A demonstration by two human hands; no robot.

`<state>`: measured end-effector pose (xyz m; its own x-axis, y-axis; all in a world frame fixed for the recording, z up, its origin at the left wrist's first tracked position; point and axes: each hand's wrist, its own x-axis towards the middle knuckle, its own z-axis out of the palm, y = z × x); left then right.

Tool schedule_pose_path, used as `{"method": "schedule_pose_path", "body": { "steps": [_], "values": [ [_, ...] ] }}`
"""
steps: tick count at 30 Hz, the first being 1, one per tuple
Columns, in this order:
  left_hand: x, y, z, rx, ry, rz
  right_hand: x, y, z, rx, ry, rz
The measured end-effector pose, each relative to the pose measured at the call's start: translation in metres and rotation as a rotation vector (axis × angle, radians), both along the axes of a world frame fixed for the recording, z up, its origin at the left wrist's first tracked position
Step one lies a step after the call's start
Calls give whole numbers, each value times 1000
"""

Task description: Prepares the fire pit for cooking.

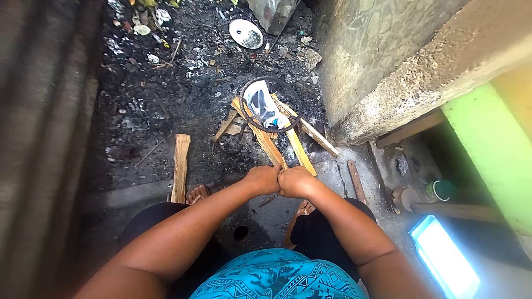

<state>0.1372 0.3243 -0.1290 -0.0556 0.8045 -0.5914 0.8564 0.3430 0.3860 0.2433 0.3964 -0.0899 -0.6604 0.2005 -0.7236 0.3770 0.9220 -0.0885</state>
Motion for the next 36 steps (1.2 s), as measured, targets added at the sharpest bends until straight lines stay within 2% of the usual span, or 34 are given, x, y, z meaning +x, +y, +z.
{"method": "schedule_pose_path", "body": {
  "steps": [30, 33, 36],
  "values": [
    [0, 0, -3, -9, -6, -28, 1, -2, -1, -9, -5, 7],
    [-1, 1, -3, -33, -99, -7, 2, -2, 0, -12, -8, 13],
    [-4, 3, -9, -60, -353, 147, 2, -1, 5, -8, -1, -24]
  ]
}}
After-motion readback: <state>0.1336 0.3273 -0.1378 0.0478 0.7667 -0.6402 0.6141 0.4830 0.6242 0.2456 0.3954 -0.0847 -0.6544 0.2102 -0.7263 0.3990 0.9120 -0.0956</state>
